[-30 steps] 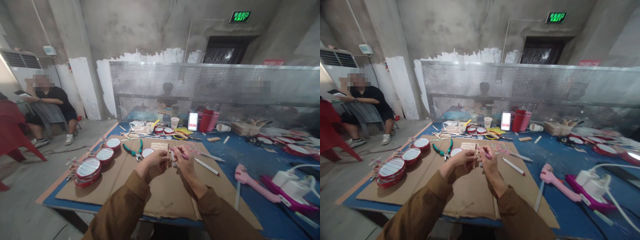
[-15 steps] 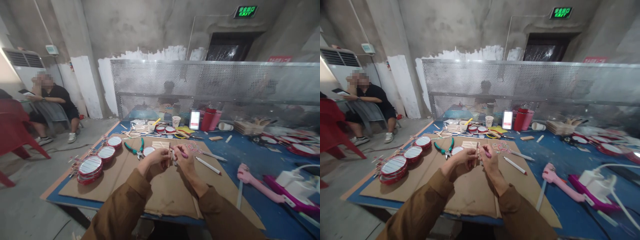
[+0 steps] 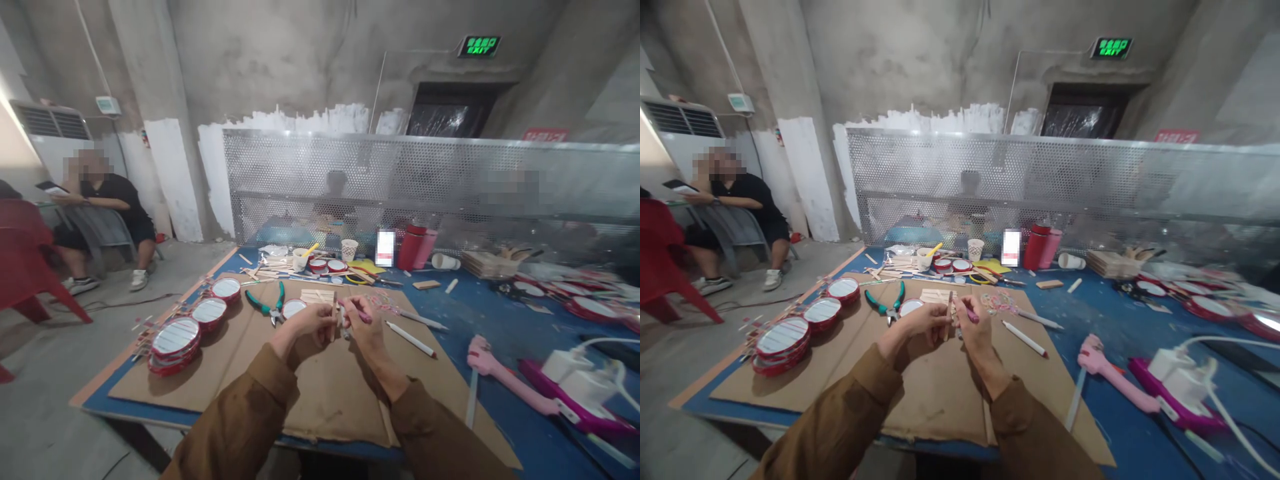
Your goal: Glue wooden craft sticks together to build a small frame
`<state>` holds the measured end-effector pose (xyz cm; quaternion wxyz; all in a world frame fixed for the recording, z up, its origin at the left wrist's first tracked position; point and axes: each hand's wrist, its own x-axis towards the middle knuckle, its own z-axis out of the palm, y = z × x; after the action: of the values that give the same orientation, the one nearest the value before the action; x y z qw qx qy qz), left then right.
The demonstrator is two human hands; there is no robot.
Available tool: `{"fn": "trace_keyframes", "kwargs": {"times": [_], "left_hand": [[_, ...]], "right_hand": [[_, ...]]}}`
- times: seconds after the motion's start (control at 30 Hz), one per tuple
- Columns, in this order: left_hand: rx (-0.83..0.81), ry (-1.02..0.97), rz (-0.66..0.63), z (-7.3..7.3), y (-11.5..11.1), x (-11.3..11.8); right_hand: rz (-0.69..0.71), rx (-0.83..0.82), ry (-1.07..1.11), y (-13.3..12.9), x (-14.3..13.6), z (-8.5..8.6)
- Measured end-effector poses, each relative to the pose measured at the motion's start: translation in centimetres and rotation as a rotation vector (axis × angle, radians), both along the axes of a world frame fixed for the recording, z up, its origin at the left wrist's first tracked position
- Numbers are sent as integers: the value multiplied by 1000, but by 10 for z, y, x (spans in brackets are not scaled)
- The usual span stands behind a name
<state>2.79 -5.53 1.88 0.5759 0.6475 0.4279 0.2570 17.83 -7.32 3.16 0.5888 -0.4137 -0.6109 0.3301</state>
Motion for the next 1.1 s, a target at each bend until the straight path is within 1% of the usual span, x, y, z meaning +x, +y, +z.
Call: {"fn": "trace_keyframes", "kwargs": {"times": [0.37,0.53,0.67,0.8,0.93,1.1], "left_hand": [[26,10,0,-3,4,0],[33,-15,9,-2,2,0],[25,-6,9,-3,2,-1],[47,3,-13,-4,4,-1],[38,7,-16,-4,4,-2],[49,-21,-18,-9,6,-3]], "right_hand": [[2,-11,21,-2,0,3],[-13,3,-18,-1,0,1],[-5,3,-25,-1,-1,-1],[-34,2,-25,-2,-1,1],[-31,-13,-19,-2,0,1],[-26,-21,-1,-3,-1,3]]}}
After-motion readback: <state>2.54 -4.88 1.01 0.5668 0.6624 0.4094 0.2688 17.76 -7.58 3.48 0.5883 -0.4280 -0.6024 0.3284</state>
